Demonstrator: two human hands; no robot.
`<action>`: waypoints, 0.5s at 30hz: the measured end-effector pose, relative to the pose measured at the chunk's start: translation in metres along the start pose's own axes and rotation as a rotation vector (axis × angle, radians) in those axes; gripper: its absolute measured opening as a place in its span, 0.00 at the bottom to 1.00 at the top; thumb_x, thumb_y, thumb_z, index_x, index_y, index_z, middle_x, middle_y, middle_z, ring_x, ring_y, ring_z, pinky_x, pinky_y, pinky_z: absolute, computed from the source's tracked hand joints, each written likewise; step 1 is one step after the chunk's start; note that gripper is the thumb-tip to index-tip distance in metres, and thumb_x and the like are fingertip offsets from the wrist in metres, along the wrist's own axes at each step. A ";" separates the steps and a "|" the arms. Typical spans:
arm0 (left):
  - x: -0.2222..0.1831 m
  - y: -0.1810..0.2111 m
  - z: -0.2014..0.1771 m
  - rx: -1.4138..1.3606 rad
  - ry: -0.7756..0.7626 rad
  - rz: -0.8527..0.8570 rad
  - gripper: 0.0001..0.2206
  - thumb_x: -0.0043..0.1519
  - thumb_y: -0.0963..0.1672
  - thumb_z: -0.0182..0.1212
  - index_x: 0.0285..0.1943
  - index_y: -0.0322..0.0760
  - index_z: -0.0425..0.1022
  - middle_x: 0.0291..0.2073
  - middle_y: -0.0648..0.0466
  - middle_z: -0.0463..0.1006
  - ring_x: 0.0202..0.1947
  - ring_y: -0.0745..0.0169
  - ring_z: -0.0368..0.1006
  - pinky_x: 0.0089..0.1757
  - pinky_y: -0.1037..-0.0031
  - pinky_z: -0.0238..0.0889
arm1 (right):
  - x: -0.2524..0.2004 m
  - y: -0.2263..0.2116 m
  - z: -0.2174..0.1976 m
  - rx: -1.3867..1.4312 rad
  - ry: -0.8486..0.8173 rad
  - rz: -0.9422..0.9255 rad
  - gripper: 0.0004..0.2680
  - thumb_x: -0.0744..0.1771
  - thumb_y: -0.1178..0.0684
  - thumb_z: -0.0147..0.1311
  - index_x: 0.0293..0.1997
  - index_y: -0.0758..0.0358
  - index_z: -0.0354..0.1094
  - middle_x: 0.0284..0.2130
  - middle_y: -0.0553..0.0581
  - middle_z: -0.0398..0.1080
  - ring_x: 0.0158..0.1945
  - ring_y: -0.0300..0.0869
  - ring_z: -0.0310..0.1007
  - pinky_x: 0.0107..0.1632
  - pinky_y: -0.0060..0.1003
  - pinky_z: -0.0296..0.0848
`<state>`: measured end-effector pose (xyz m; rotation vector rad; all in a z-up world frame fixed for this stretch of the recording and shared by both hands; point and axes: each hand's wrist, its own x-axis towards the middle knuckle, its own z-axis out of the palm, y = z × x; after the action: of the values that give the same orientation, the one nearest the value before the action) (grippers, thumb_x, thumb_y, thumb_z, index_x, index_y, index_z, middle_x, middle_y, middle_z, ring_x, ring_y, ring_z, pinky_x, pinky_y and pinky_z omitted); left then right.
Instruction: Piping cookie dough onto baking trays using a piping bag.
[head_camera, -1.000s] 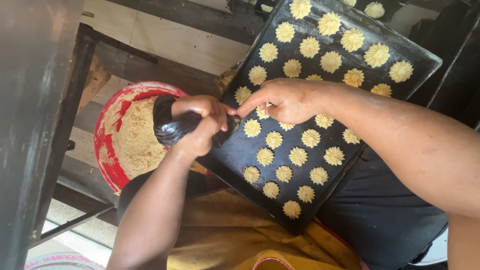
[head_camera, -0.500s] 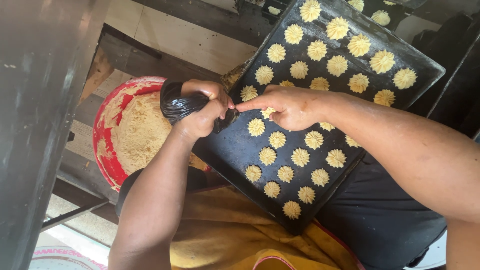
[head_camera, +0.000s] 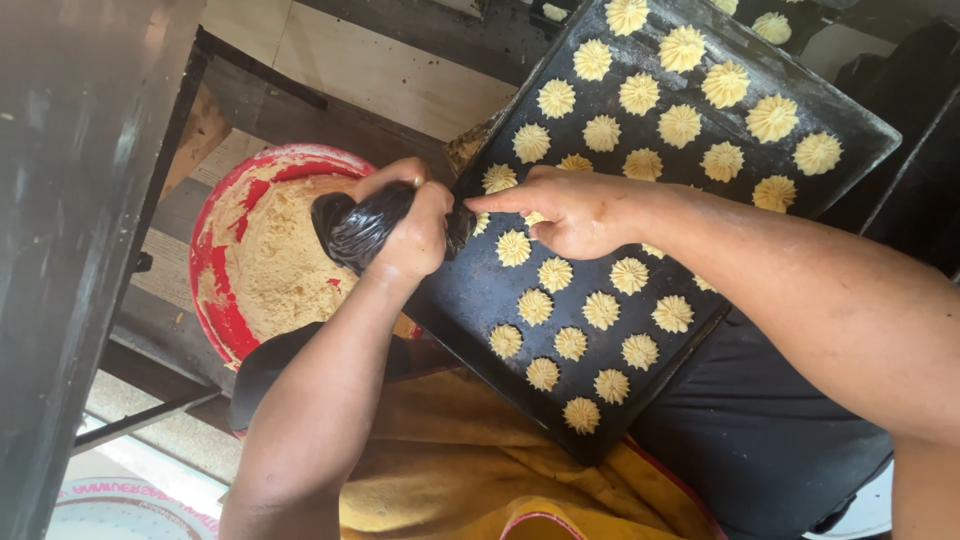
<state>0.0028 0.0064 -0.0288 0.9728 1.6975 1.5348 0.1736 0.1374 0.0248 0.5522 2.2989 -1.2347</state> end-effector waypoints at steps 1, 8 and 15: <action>0.000 0.004 0.000 0.000 0.003 0.001 0.11 0.54 0.35 0.56 0.21 0.32 0.61 0.17 0.52 0.67 0.19 0.67 0.63 0.25 0.74 0.58 | -0.001 0.000 0.000 -0.002 -0.001 -0.002 0.27 0.66 0.64 0.45 0.73 0.36 0.53 0.48 0.63 0.68 0.50 0.52 0.73 0.54 0.49 0.71; -0.016 0.047 -0.008 -0.561 -0.047 0.140 0.10 0.61 0.38 0.57 0.26 0.36 0.63 0.21 0.52 0.67 0.23 0.62 0.66 0.41 0.65 0.70 | 0.005 0.008 0.010 -0.045 0.308 -0.358 0.24 0.64 0.52 0.63 0.68 0.57 0.60 0.52 0.67 0.70 0.56 0.56 0.67 0.57 0.49 0.67; -0.042 0.104 -0.009 -0.290 -0.112 0.335 0.28 0.61 0.51 0.72 0.63 0.38 0.62 0.51 0.53 0.66 0.59 0.61 0.61 0.61 0.64 0.52 | 0.001 -0.002 0.025 0.076 0.466 -0.650 0.18 0.61 0.52 0.68 0.55 0.63 0.72 0.45 0.59 0.77 0.47 0.53 0.73 0.51 0.48 0.70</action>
<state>0.0276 -0.0294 0.0746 1.2032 1.2342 1.8402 0.1770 0.1149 0.0135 0.1051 2.9759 -1.6189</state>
